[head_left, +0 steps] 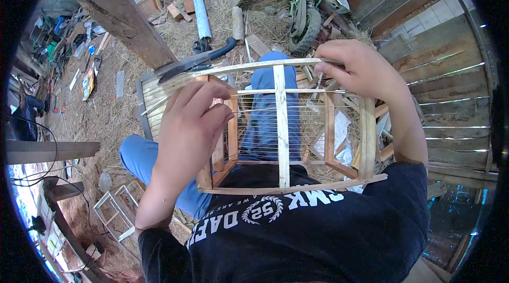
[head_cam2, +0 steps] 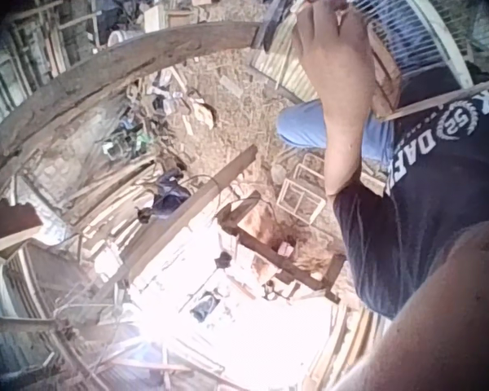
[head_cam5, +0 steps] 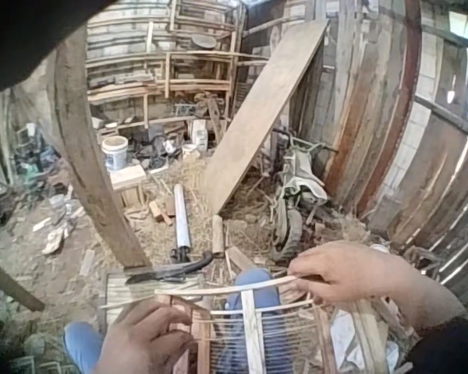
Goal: The person constructs a wooden birdcage by assembling the wooden frame and weaving thin rods through it, then uses a knife to carve and smooth a wooden rod while holding it against a block.
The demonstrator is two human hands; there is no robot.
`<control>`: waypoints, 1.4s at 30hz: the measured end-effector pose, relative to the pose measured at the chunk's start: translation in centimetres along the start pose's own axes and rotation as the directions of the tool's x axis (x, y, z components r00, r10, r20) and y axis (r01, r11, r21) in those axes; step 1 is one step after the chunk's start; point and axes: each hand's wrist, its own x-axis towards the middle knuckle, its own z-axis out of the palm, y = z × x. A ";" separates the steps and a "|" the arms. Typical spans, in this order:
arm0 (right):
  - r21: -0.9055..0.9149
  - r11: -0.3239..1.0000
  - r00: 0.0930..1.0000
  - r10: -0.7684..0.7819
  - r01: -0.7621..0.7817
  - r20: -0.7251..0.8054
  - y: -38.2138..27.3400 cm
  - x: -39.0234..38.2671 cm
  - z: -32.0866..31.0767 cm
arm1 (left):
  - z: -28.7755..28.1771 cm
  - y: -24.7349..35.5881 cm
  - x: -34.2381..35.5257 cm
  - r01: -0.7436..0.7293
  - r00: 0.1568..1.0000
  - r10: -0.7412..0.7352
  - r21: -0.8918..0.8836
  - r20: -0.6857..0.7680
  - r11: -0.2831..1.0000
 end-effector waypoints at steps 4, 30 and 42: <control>-0.012 0.998 0.997 0.059 -0.059 0.055 -0.5 0.3 -0.2 | 0.0 -0.2 -0.4 0.016 1.000 -0.016 0.033 0.005 0.999; 0.651 0.741 0.732 0.533 -0.163 -0.424 4.5 -0.8 -3.4 | -2.1 -3.5 -3.5 0.294 0.804 -0.441 -0.378 -0.399 0.878; 0.770 0.636 0.356 0.706 0.063 -0.612 16.0 13.1 8.0 | 8.7 -7.0 -4.4 0.451 0.845 -0.533 -0.473 -0.048 0.757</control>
